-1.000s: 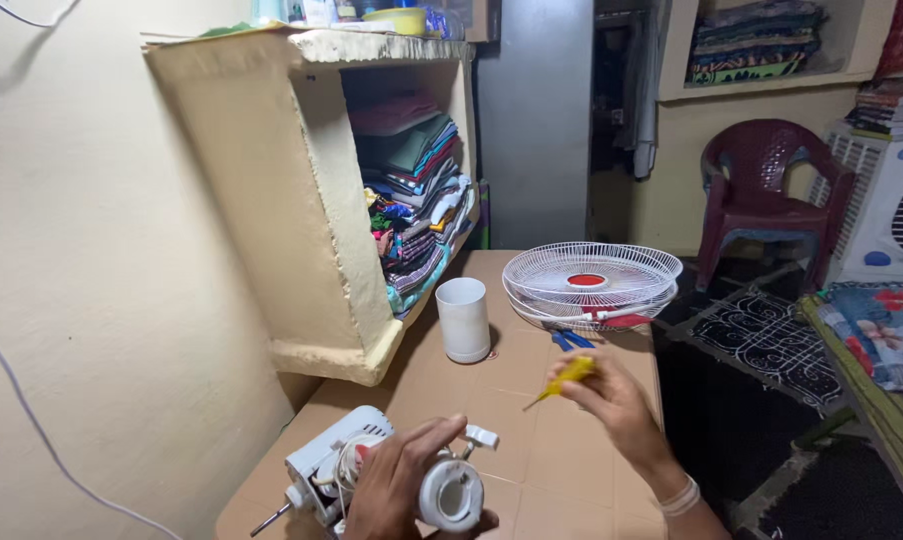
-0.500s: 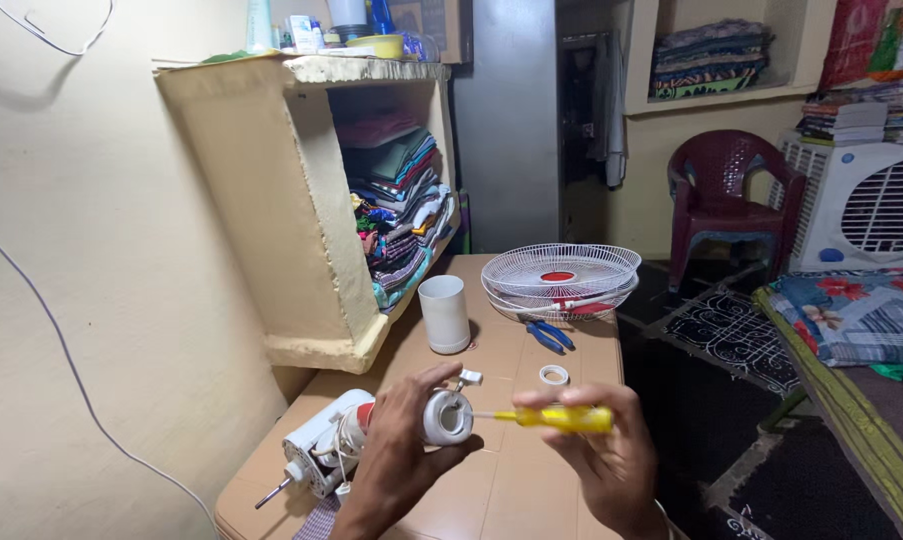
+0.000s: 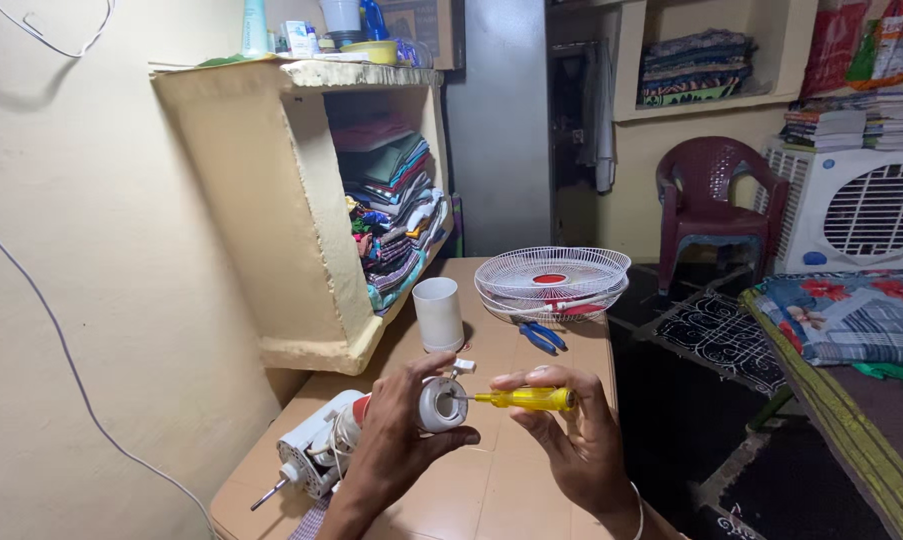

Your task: The person disassembles a standing fan, removes the motor housing, and uses a screwdriver to adjust internal components. They then reassemble the motor housing and reattach it to the fan stand.

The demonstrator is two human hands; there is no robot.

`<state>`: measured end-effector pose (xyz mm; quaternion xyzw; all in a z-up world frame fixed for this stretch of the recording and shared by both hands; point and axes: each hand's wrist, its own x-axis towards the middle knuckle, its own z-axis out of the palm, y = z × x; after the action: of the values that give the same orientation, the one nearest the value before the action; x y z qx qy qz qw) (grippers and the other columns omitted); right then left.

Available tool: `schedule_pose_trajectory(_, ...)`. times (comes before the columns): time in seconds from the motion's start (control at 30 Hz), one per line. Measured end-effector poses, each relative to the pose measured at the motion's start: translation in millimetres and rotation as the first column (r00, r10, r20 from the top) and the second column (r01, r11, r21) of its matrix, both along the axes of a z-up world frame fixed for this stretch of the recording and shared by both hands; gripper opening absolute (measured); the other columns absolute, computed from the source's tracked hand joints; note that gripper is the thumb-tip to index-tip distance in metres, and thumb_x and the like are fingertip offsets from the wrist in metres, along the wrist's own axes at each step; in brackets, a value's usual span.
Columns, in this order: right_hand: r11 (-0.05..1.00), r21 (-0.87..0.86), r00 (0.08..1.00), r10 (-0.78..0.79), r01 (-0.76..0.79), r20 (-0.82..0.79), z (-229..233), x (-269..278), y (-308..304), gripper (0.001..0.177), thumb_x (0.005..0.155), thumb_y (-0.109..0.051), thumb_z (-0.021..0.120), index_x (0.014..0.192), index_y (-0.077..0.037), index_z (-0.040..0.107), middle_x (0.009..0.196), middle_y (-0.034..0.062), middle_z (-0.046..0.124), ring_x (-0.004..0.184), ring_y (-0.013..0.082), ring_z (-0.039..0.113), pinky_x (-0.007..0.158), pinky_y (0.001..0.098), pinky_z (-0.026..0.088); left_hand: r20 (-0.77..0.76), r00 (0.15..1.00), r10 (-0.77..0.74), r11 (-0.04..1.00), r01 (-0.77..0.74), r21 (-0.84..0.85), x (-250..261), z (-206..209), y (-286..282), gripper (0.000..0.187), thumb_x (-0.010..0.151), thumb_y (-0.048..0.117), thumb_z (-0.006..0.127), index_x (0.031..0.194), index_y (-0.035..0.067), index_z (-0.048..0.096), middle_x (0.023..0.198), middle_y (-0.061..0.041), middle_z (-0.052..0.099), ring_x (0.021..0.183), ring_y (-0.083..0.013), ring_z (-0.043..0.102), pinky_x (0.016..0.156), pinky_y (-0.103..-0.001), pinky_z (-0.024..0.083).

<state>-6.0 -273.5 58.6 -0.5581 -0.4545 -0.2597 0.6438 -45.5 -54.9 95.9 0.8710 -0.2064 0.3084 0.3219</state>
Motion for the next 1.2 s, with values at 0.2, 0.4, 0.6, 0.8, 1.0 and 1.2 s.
schedule_pose_trajectory(0.2,0.997,-0.042,0.997,-0.071,0.071,-0.003,-1.9,4.0,-1.9,0.035,0.099,-0.009,0.064,0.128,-0.006,0.046,0.12,0.0189,0.073,0.117,0.0272,0.073,0.101,0.0402,0.06,-0.033,0.999,0.001,1.0,0.0,0.029,-1.1,-4.2,-1.7,0.089,0.065,0.032,0.095,0.141,0.018,0.051,0.123,-0.008,0.062,0.112,-0.0309,0.055,0.094,-0.043,0.043)
schedule_pose_trajectory(0.4,0.999,-0.042,1.0,-0.014,0.014,-0.004,-2.1,6.7,-4.0,0.033,0.101,-0.009,0.061,0.13,-0.007,0.045,0.122,0.0191,0.073,0.119,0.0275,0.073,0.102,0.0407,0.061,-0.016,0.999,-0.028,0.999,0.028,0.025,-0.8,-2.6,0.0,0.088,0.066,0.033,0.095,0.14,0.017,0.05,0.12,-0.009,0.062,0.114,-0.0306,0.057,0.097,-0.044,0.043)
schedule_pose_trajectory(0.6,0.999,-0.031,1.0,0.017,-0.017,0.011,0.6,8.2,-2.0,0.036,0.101,-0.008,0.063,0.132,-0.006,0.045,0.121,0.0189,0.073,0.12,0.0284,0.072,0.104,0.042,0.061,-0.012,1.0,-0.028,0.998,0.028,0.047,1.6,-1.8,1.1,0.091,0.063,0.032,0.096,0.14,0.017,0.05,0.126,-0.01,0.061,0.12,-0.032,0.056,0.1,-0.045,0.043)
schedule_pose_trajectory(0.8,0.999,-0.054,1.0,0.003,-0.002,0.016,4.0,8.1,-1.1,0.036,0.101,-0.008,0.062,0.132,-0.006,0.045,0.12,0.0176,0.073,0.12,0.028,0.073,0.102,0.041,0.061,-0.064,0.998,-0.012,0.999,0.014,0.032,1.4,-1.3,1.5,0.093,0.061,0.031,0.097,0.14,0.018,0.05,0.129,-0.009,0.061,0.122,-0.0324,0.055,0.102,-0.044,0.043)
schedule_pose_trajectory(1.0,0.996,-0.089,0.999,0.028,-0.026,0.023,10.4,7.5,-0.4,0.035,0.102,-0.008,0.062,0.132,-0.005,0.045,0.122,0.0173,0.073,0.121,0.027,0.072,0.103,0.0401,0.06,-0.103,0.995,-0.012,0.999,0.016,0.034,3.1,-0.1,3.6,0.097,0.058,0.034,0.099,0.14,0.017,0.05,0.132,-0.008,0.061,0.122,-0.0314,0.056,0.102,-0.043,0.045)
schedule_pose_trajectory(1.2,0.989,-0.144,1.0,0.021,-0.018,0.022,19.0,4.7,-2.5,0.034,0.102,-0.008,0.062,0.132,-0.004,0.047,0.12,0.0168,0.074,0.119,0.026,0.073,0.101,0.0381,0.061,-0.009,0.921,-0.389,0.921,0.389,-0.029,3.2,7.2,10.7,0.071,0.082,0.022,0.087,0.138,0.011,0.045,0.151,-0.012,0.052,0.137,-0.0332,0.056,0.105,-0.042,0.053)
